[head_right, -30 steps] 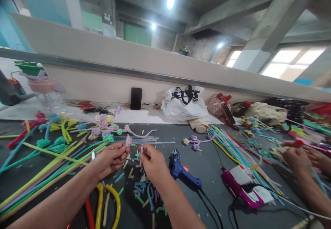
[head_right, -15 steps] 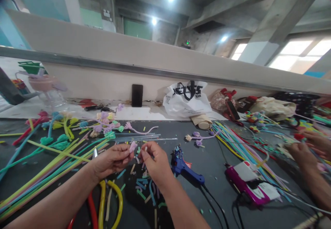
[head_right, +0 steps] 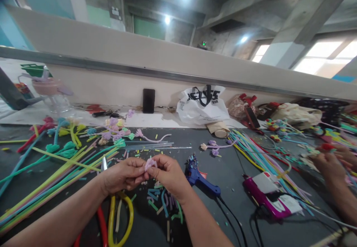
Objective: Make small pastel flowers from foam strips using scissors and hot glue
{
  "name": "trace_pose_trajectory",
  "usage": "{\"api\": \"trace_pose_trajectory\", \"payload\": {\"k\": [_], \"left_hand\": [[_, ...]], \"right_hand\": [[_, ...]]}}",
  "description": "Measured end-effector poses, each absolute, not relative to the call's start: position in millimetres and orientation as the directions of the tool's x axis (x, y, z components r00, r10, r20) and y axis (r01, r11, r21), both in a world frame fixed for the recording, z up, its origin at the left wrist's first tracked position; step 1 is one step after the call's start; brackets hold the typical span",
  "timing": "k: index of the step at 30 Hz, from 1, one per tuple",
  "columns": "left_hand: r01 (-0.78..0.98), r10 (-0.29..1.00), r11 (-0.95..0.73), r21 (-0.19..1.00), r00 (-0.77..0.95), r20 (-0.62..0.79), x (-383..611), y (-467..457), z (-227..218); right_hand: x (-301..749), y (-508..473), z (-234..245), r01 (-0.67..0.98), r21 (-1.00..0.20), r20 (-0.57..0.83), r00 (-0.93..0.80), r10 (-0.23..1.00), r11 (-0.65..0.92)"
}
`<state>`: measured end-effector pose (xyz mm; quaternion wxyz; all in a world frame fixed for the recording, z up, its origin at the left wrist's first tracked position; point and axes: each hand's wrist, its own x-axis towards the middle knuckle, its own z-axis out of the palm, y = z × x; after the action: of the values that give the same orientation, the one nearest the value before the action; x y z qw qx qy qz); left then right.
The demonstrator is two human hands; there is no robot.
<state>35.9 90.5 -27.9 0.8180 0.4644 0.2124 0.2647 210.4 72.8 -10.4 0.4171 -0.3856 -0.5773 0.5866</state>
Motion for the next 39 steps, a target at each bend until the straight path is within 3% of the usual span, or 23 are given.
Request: {"api": "trace_pose_trajectory", "payload": {"k": [8,14,20,26,29,32,35,39], "left_hand": [[-0.219,0.716,0.32,0.922,0.693,-0.084,44.2,90.1,-26.4],[0.049,0.842,-0.01,0.999,0.54,-0.018,53.4,92.1,-32.7],[0.249,0.857,-0.306,0.919,0.493,0.151,54.7,90.6,-31.9],[0.307,0.832,-0.446,0.841,0.49,0.262,53.0,89.7,-31.7],[0.257,0.844,-0.372,0.892,0.493,0.21,53.1,91.1,-35.9],[0.111,0.841,-0.108,0.988,0.54,0.032,54.4,92.7,-39.9],[-0.037,0.809,0.133,0.99,0.581,-0.087,55.4,92.4,-39.2],[-0.093,0.801,0.205,0.974,0.587,-0.113,55.5,89.9,-33.6]], "right_hand": [[214.8,82.7,-17.5,0.001,-0.998,0.064,-0.214,0.975,0.066],[215.7,85.5,-21.8,0.09,-0.991,0.082,-0.147,0.986,0.096],[215.0,87.2,-25.5,0.111,-0.988,0.087,-0.137,0.987,0.103],[215.8,87.6,-29.5,0.066,-0.994,0.075,-0.164,0.984,0.087],[214.4,85.7,-26.7,0.037,-0.997,0.067,-0.164,0.984,0.074],[213.1,84.5,-22.9,0.035,-0.997,0.066,-0.15,0.986,0.072],[212.8,84.4,-20.9,0.079,-0.994,0.061,-0.122,0.991,0.07],[213.0,84.5,-20.5,0.112,-0.992,0.052,-0.13,0.99,0.067]]}}
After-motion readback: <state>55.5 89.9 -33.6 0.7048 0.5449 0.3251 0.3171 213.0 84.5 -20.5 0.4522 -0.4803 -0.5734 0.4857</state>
